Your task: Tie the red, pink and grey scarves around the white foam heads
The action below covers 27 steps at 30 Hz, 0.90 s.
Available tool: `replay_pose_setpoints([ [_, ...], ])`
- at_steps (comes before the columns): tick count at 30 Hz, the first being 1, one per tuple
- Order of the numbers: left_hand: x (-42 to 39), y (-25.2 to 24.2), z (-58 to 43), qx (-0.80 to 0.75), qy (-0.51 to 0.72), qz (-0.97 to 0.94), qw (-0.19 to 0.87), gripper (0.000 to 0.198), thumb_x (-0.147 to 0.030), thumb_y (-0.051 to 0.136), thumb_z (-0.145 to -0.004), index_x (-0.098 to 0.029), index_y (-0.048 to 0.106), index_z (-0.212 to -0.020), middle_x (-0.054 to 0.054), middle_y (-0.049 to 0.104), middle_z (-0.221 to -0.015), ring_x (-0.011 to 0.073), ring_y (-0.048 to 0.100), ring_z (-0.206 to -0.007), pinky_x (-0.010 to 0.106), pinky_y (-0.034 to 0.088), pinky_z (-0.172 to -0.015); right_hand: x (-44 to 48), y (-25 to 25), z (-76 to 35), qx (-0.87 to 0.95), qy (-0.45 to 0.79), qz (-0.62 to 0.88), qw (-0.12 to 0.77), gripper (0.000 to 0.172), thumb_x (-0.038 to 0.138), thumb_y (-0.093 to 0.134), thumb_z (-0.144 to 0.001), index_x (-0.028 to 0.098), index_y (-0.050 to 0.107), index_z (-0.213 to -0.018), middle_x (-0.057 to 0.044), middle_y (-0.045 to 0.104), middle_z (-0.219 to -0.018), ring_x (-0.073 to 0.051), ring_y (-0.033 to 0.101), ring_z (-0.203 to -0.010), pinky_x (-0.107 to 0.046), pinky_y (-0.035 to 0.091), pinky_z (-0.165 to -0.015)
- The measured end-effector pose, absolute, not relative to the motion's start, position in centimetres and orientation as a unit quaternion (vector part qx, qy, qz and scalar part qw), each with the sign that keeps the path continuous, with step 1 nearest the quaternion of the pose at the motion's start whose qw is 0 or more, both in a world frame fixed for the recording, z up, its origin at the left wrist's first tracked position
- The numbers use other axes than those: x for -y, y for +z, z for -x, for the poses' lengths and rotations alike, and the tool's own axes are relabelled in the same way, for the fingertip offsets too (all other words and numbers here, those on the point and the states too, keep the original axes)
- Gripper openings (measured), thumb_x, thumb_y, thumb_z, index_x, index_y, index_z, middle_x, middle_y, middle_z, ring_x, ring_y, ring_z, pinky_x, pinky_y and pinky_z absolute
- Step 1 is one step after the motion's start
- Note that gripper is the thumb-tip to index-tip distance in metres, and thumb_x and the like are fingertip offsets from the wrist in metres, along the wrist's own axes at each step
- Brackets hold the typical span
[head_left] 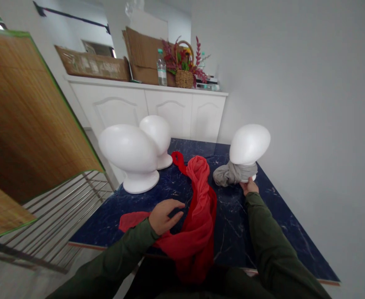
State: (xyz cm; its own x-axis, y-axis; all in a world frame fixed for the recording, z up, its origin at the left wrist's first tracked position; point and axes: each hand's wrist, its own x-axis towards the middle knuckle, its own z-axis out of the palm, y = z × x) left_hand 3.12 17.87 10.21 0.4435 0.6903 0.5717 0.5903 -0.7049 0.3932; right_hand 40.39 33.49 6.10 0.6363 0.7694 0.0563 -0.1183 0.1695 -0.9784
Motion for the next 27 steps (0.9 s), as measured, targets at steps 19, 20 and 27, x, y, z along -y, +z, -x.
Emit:
replay_pose_setpoints([
  [19, -24.8, 13.0, -15.2, -0.440, 0.360, -0.803, 0.178, 0.014, -0.019, 0.035, -0.080, -0.017, 0.049, -0.079, 0.004, 0.052, -0.077, 0.0171, 0.052, -0.075, 0.033, 0.043, -0.073, -22.7, 7.0, -33.3, 0.206, 0.525, 0.361, 0.743, 0.027, 0.029, 0.049, -0.076, 0.019, 0.055, -0.101, -0.003, 0.065, -0.085, -0.016, 0.061, -0.077, -0.031, 0.050, -0.069],
  [20, -25.5, 13.3, -14.4, -0.448, 0.369, -0.793, 0.184, 0.015, -0.019, 0.033, -0.081, -0.017, 0.047, -0.076, 0.003, 0.051, -0.072, 0.0158, 0.051, -0.070, 0.031, 0.042, -0.069, -22.8, 7.0, -33.6, 0.195, 0.527, 0.367, 0.742, 0.028, 0.030, 0.049, -0.077, 0.019, 0.055, -0.102, -0.003, 0.066, -0.085, -0.016, 0.062, -0.076, -0.032, 0.050, -0.069],
  [27, -31.2, 17.4, -8.6, -0.514, 0.493, -0.651, 0.263, 0.013, -0.020, 0.041, -0.078, -0.017, 0.046, -0.066, -0.004, 0.042, -0.053, 0.0099, 0.045, -0.053, 0.023, 0.038, -0.056, -23.3, 6.4, -34.3, 0.163, 0.565, 0.365, 0.722, 0.029, 0.035, 0.045, -0.083, 0.019, 0.056, -0.104, -0.004, 0.067, -0.081, -0.016, 0.061, -0.078, -0.030, 0.049, -0.073],
])
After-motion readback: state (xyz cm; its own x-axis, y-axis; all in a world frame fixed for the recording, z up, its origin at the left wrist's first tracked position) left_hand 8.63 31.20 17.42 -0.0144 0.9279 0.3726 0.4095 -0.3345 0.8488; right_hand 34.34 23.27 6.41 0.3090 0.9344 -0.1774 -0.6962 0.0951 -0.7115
